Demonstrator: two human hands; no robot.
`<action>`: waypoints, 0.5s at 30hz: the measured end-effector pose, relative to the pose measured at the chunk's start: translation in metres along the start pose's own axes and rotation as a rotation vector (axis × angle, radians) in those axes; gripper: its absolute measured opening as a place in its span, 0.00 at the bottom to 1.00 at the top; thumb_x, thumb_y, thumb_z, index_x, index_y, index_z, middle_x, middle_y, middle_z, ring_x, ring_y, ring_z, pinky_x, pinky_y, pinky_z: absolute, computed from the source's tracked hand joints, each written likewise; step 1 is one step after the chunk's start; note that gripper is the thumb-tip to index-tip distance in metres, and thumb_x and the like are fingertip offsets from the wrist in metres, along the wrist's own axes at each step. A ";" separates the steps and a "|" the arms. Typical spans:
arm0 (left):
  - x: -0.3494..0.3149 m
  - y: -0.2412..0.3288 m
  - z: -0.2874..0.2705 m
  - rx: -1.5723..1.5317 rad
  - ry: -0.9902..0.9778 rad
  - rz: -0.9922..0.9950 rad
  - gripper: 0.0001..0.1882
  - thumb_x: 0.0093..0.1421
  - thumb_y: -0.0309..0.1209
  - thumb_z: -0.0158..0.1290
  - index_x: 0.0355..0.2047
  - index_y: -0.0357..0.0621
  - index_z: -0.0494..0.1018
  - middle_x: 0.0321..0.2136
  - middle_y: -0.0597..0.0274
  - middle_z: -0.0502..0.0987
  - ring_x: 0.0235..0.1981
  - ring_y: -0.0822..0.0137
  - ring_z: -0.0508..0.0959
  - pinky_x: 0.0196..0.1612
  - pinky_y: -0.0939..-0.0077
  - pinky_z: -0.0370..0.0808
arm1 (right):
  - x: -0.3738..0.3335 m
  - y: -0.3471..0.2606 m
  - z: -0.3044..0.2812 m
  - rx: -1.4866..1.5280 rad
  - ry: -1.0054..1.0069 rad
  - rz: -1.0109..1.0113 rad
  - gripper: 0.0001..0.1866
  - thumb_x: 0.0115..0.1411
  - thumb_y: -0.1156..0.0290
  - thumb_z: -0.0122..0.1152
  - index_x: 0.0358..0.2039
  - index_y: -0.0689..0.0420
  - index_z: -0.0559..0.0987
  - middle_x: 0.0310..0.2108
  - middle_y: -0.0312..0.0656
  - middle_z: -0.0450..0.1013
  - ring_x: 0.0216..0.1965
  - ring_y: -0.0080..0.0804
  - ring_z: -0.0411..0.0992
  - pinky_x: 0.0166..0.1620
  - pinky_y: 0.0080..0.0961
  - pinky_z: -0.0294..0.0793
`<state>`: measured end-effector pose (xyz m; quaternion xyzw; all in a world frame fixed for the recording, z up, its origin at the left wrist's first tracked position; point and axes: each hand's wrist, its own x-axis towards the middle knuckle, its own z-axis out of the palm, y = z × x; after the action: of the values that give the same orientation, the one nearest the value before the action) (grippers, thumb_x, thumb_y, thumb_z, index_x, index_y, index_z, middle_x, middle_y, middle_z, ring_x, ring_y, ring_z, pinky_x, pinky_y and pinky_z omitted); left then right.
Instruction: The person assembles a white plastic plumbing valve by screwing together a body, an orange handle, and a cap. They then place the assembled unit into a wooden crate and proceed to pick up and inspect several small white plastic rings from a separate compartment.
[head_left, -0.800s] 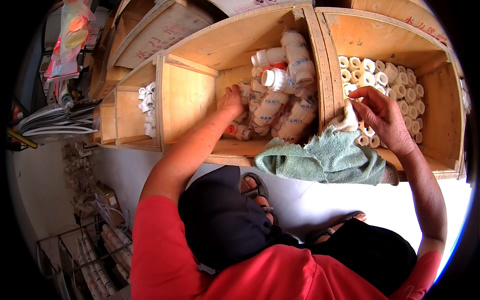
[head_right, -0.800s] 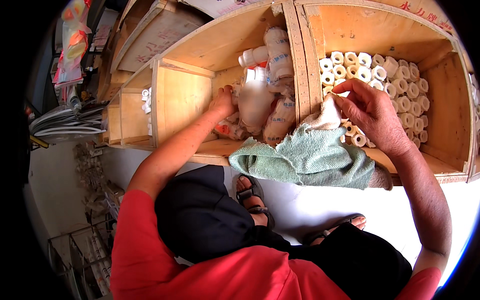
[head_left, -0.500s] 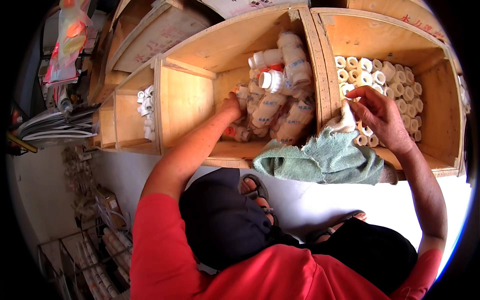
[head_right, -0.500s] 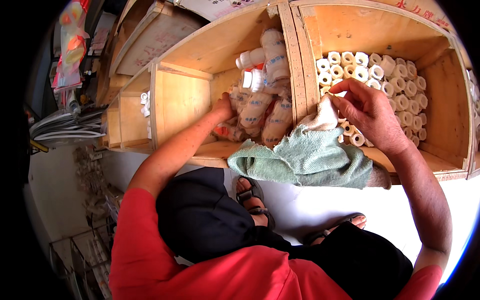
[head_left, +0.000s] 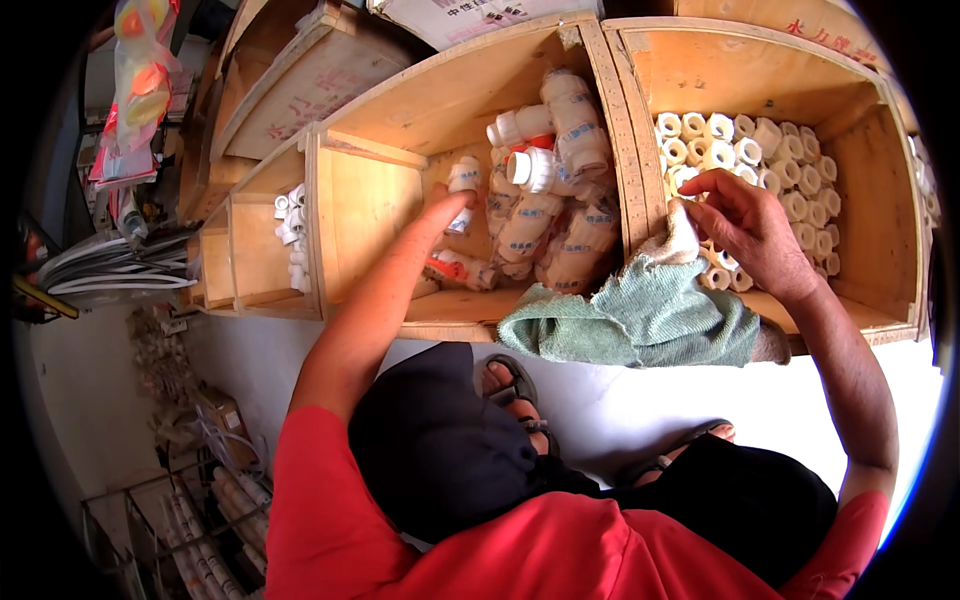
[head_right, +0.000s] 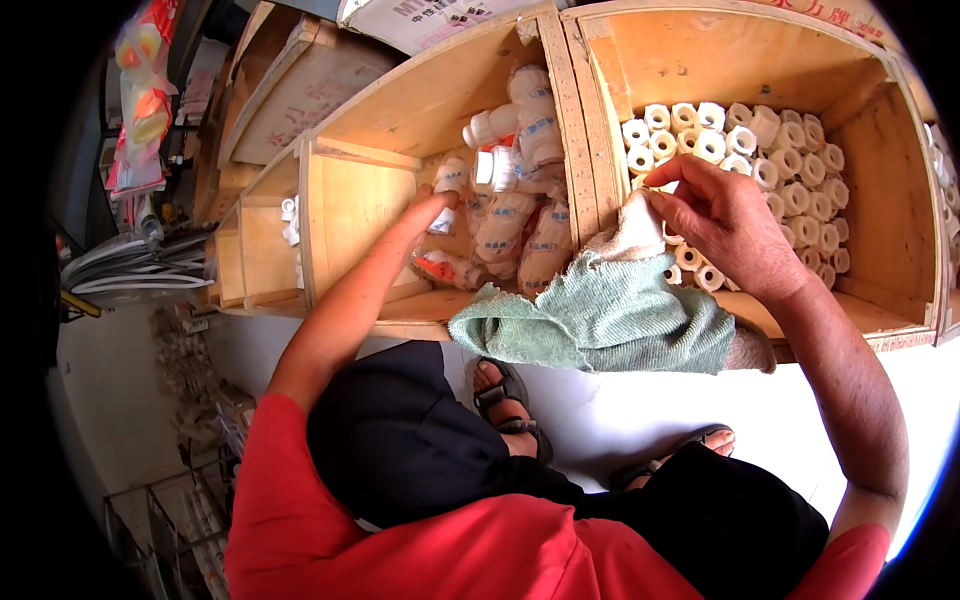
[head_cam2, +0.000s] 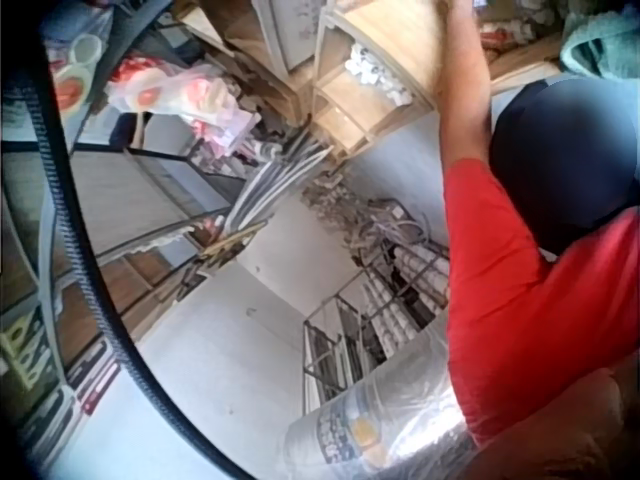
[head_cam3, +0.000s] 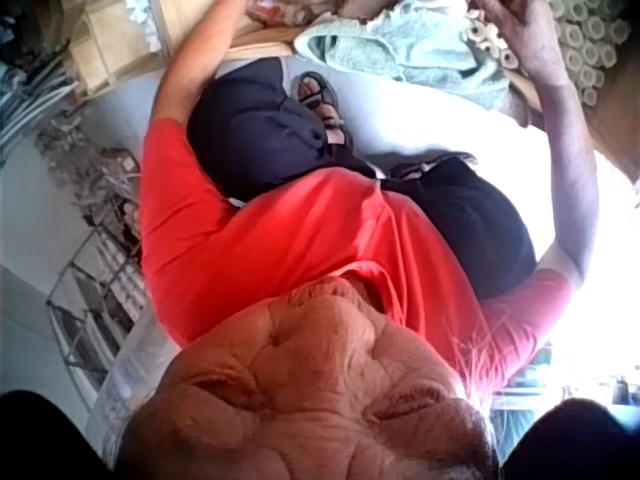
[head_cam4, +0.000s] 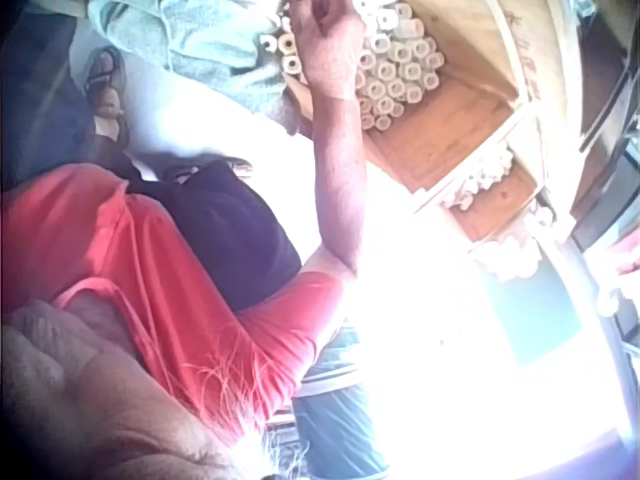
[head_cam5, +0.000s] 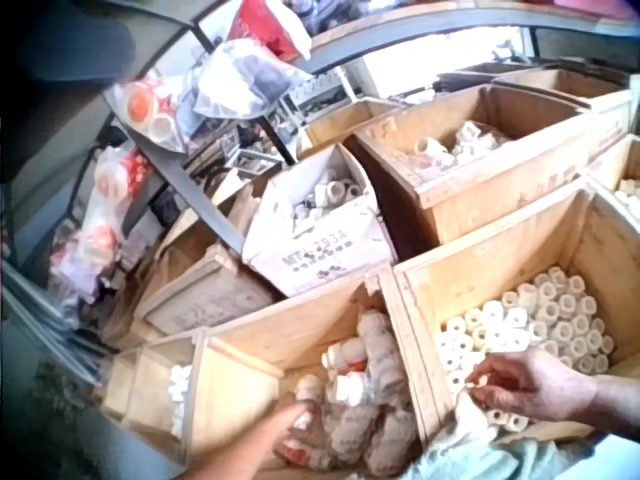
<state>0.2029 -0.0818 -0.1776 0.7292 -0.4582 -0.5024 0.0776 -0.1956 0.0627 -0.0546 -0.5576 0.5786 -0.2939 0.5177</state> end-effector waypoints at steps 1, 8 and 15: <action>-0.009 0.009 0.003 -0.100 0.025 -0.014 0.22 0.44 0.34 0.56 0.40 0.35 0.71 0.26 0.57 0.76 0.26 0.64 0.77 0.26 0.66 0.74 | 0.000 0.002 0.000 0.013 0.002 0.003 0.10 0.65 0.70 0.55 0.44 0.61 0.74 0.23 0.32 0.69 0.26 0.15 0.65 0.32 0.17 0.67; -0.023 0.026 -0.020 -0.315 -0.199 0.120 0.25 0.46 0.31 0.49 0.48 0.41 0.67 0.34 0.60 0.75 0.32 0.68 0.76 0.33 0.71 0.76 | 0.000 -0.005 -0.002 -0.027 -0.031 0.012 0.11 0.66 0.71 0.53 0.45 0.63 0.73 0.28 0.34 0.73 0.31 0.17 0.70 0.39 0.17 0.72; -0.052 0.047 -0.040 -0.328 -0.381 0.172 0.33 0.49 0.29 0.45 0.58 0.39 0.61 0.43 0.53 0.75 0.38 0.60 0.78 0.41 0.65 0.78 | 0.001 0.005 -0.002 -0.043 0.008 -0.049 0.11 0.64 0.68 0.57 0.43 0.61 0.75 0.25 0.37 0.73 0.27 0.19 0.69 0.33 0.21 0.70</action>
<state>0.2038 -0.0838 -0.0973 0.5574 -0.4373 -0.6898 0.1493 -0.1987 0.0628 -0.0589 -0.5813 0.5729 -0.2962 0.4961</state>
